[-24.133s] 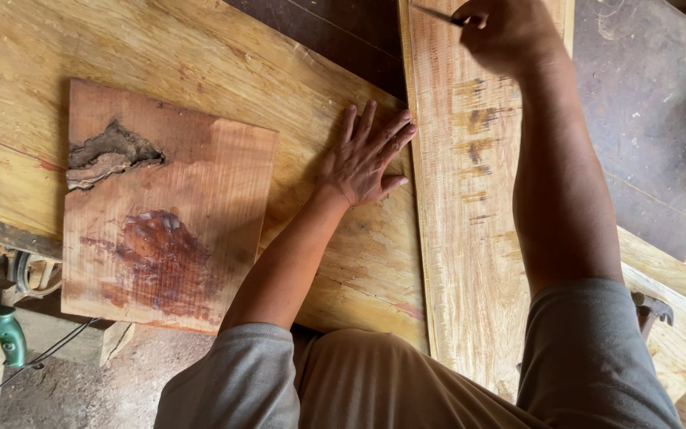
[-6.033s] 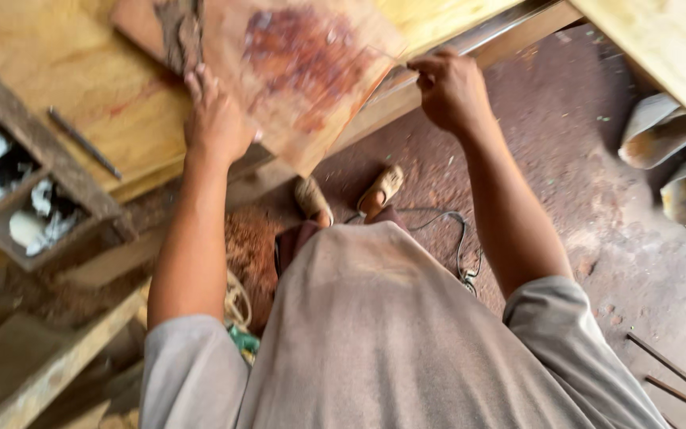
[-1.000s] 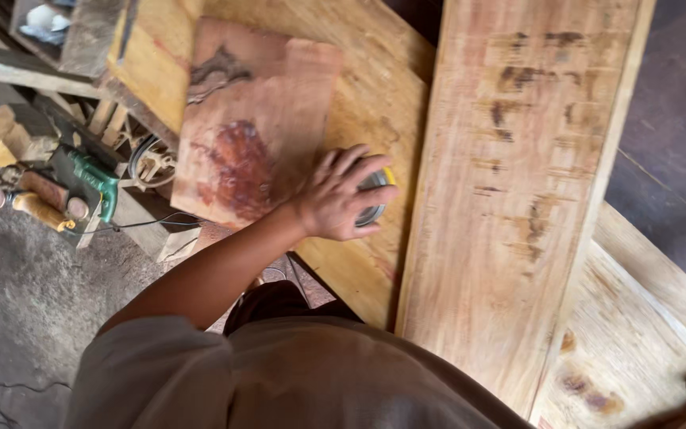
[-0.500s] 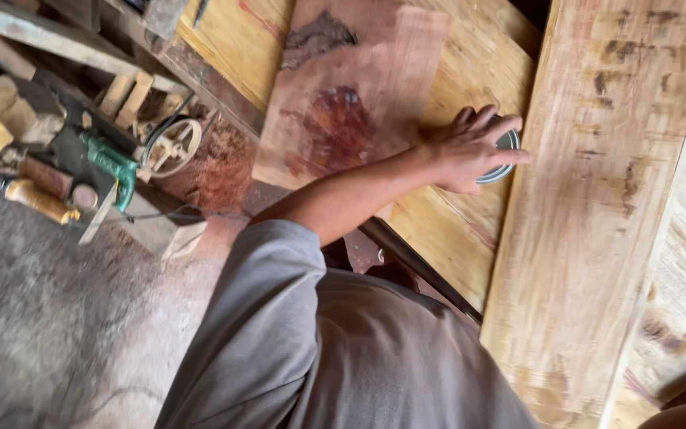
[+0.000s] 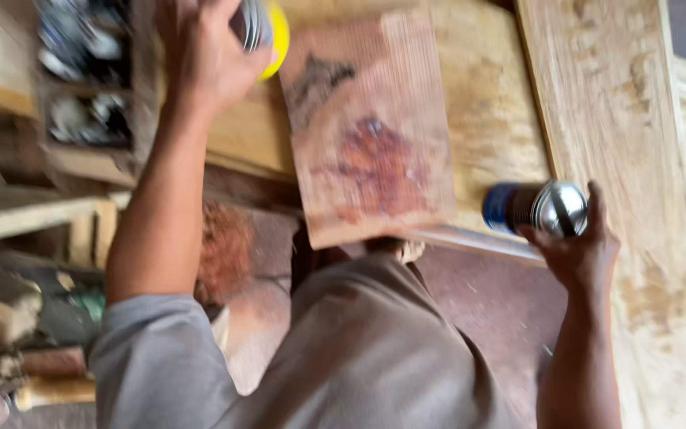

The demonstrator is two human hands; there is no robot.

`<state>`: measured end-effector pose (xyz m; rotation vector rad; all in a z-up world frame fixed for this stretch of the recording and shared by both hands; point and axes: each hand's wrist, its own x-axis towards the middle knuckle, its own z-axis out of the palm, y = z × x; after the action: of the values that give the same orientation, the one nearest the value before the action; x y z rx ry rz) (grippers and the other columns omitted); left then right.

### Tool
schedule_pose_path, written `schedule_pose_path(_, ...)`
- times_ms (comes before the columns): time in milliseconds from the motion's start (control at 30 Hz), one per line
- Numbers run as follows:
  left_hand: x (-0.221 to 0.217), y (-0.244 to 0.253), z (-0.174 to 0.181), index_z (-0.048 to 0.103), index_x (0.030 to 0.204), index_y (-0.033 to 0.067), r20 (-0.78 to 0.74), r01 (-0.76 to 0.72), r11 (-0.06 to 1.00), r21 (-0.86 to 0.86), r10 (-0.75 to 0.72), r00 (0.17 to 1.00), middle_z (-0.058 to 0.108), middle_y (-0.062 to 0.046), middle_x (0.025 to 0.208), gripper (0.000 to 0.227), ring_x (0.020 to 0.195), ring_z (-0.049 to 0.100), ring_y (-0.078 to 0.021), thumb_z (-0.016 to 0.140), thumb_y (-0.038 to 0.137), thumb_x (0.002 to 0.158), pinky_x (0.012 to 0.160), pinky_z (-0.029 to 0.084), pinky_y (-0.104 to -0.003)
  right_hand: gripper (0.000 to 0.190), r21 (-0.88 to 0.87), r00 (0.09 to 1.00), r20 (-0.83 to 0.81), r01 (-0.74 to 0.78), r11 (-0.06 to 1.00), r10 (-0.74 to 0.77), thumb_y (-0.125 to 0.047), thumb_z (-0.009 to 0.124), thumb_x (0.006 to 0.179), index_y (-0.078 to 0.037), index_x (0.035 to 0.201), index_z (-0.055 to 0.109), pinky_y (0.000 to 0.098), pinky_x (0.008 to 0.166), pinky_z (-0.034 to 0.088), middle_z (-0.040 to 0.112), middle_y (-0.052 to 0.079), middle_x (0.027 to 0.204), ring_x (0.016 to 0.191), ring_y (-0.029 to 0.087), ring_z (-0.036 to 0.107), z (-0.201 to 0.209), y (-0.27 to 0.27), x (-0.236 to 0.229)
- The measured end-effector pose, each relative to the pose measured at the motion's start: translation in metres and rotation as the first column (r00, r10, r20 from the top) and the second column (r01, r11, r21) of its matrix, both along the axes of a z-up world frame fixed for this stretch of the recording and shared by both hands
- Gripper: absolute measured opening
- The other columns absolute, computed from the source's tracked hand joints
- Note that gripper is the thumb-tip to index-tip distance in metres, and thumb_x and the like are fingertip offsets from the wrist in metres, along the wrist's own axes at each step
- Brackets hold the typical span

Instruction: The person scrapes a wooden plank with a knife, then uses a hammer to tap the knife. They continue scraping the plank and a smaller wooden piece, then open a can and apply a substance to the wood with the knife.

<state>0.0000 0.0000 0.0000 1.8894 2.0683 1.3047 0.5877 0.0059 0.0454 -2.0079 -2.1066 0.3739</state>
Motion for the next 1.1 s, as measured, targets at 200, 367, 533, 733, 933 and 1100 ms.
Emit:
schedule_pose_path(200, -0.021, -0.016, -0.041, 0.069, 0.144, 0.0185, -0.118, -0.084, 0.986, -0.145, 0.068, 0.991, 0.053, -0.024, 0.143, 0.074, 0.133, 0.043, -0.0493, 0.096, 0.026, 0.075, 0.11, 0.034, -0.062, 0.097, 0.231, 0.99, 0.115, -0.109, 0.967, 0.084, -0.031, 0.102, 0.074, -0.003, 0.152, 0.052, 0.0487, 0.1, 0.057, 0.064, 0.026, 0.14, 0.123, 0.044, 0.066, -0.025, -0.034, -0.007)
schedule_pose_path(367, 0.014, -0.038, -0.057, 0.06, 0.153, 0.0174, -0.207, 0.026, 0.99, -0.136, -0.054, 0.977, 0.053, -0.021, 0.153, 0.068, 0.141, 0.045, -0.0448, 0.091, 0.029, 0.093, 0.117, 0.031, -0.059, 0.054, 0.149, 0.955, -0.297, 0.054, 0.987, -0.008, -0.015, 0.078, 0.096, 0.001, 0.144, 0.058, 0.0355, 0.093, 0.058, 0.072, 0.017, 0.13, 0.11, 0.031, 0.07, -0.011, -0.063, -0.006)
schedule_pose_path(533, 0.086, -0.068, -0.078, 0.054, 0.146, -0.0009, 0.092, 0.011, 0.923, -0.385, 0.026, 0.995, 0.062, -0.027, 0.137, 0.059, 0.127, 0.059, -0.041, 0.077, 0.018, 0.095, 0.11, 0.045, -0.049, 0.049, -0.319, 0.829, -0.515, 0.051, 0.946, -0.219, -0.014, 0.074, 0.096, -0.005, 0.142, 0.063, 0.0336, 0.063, 0.048, 0.074, 0.005, 0.125, 0.072, 0.028, 0.057, -0.038, -0.087, -0.043)
schedule_pose_path(733, 0.117, -0.068, -0.116, 0.054, 0.147, 0.0029, 0.487, -0.07, 0.794, -0.603, 0.437, 0.756, 0.076, -0.011, 0.106, 0.067, 0.093, 0.071, -0.0186, 0.064, 0.006, 0.081, 0.08, 0.057, -0.033, 0.054, -0.1, 0.864, -0.502, -0.092, 0.991, 0.03, -0.026, 0.079, 0.091, -0.001, 0.135, 0.062, 0.0405, 0.084, 0.057, 0.075, 0.02, 0.103, 0.092, 0.028, 0.072, -0.108, -0.067, -0.083)
schedule_pose_path(933, 0.124, -0.063, -0.123, 0.049, 0.149, 0.0057, 0.704, 0.11, 0.84, -0.531, 0.365, 0.609, 0.064, -0.001, 0.08, 0.072, 0.066, 0.057, -0.008, 0.058, -0.001, 0.077, 0.062, 0.057, -0.025, 0.043, -0.14, 0.904, -0.427, -0.034, 0.99, -0.029, -0.029, 0.079, 0.093, -0.001, 0.122, 0.065, 0.0451, 0.077, 0.055, 0.071, 0.021, 0.092, 0.084, 0.035, 0.07, -0.109, -0.084, -0.062)
schedule_pose_path(1100, 0.132, -0.053, -0.076, 0.044, 0.156, 0.0103, 0.707, 0.337, 0.795, -0.504, 0.155, 0.691, 0.056, -0.004, 0.079, 0.07, 0.067, 0.054, -0.0112, 0.061, 0.004, 0.088, 0.068, 0.055, -0.029, 0.038, 0.128, 0.893, -0.435, -0.064, 0.99, 0.114, -0.025, 0.077, 0.098, 0.002, 0.121, 0.065, 0.0451, 0.074, 0.055, 0.067, 0.019, 0.097, 0.084, 0.035, 0.066, -0.103, -0.12, -0.054)
